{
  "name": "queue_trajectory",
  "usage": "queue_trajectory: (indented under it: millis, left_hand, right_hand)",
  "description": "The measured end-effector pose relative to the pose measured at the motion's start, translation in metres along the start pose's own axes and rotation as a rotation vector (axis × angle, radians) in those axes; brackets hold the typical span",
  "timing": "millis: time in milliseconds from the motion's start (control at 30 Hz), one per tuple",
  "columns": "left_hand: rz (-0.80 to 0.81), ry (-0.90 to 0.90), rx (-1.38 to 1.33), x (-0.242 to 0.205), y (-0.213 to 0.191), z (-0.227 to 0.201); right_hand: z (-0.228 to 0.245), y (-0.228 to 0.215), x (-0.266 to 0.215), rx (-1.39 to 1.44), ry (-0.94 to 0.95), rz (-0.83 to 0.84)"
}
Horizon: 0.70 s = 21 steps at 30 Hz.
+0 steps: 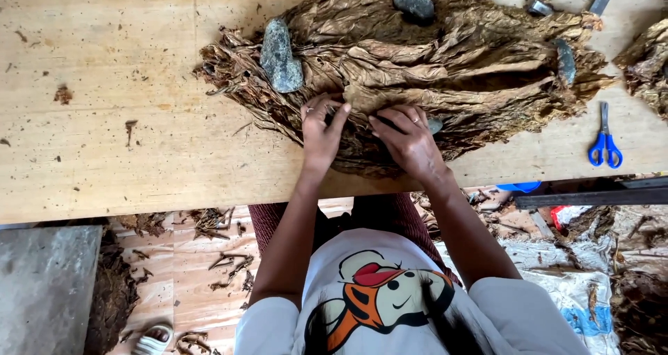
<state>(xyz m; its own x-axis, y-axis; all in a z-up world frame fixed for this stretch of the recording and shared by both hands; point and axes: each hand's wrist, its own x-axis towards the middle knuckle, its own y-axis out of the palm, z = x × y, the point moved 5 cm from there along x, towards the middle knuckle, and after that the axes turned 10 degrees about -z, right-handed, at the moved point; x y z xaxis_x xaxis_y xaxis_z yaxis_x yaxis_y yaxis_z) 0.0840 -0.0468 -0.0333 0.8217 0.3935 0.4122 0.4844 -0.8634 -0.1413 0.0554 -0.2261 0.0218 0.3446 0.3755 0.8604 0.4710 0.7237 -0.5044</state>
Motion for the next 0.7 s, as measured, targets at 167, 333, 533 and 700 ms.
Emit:
queue_trajectory:
  millis: [167, 333, 533, 700]
  left_hand:
    - [0.007, -0.017, -0.116, 0.002, -0.008, -0.017]
    - [-0.028, 0.079, 0.039, -0.008, -0.004, -0.008]
    - [0.206, 0.555, 0.451, -0.031, 0.004, -0.027]
    - [0.414, 0.498, 0.473, -0.032, -0.001, -0.054]
  right_hand:
    - [-0.005, 0.003, -0.004, 0.072, 0.097, 0.043]
    - [0.007, -0.004, 0.004, 0.051, 0.076, 0.108]
    - [0.015, -0.007, 0.005, 0.008, 0.048, 0.246]
    - [-0.004, -0.016, 0.002, 0.156, 0.136, 0.207]
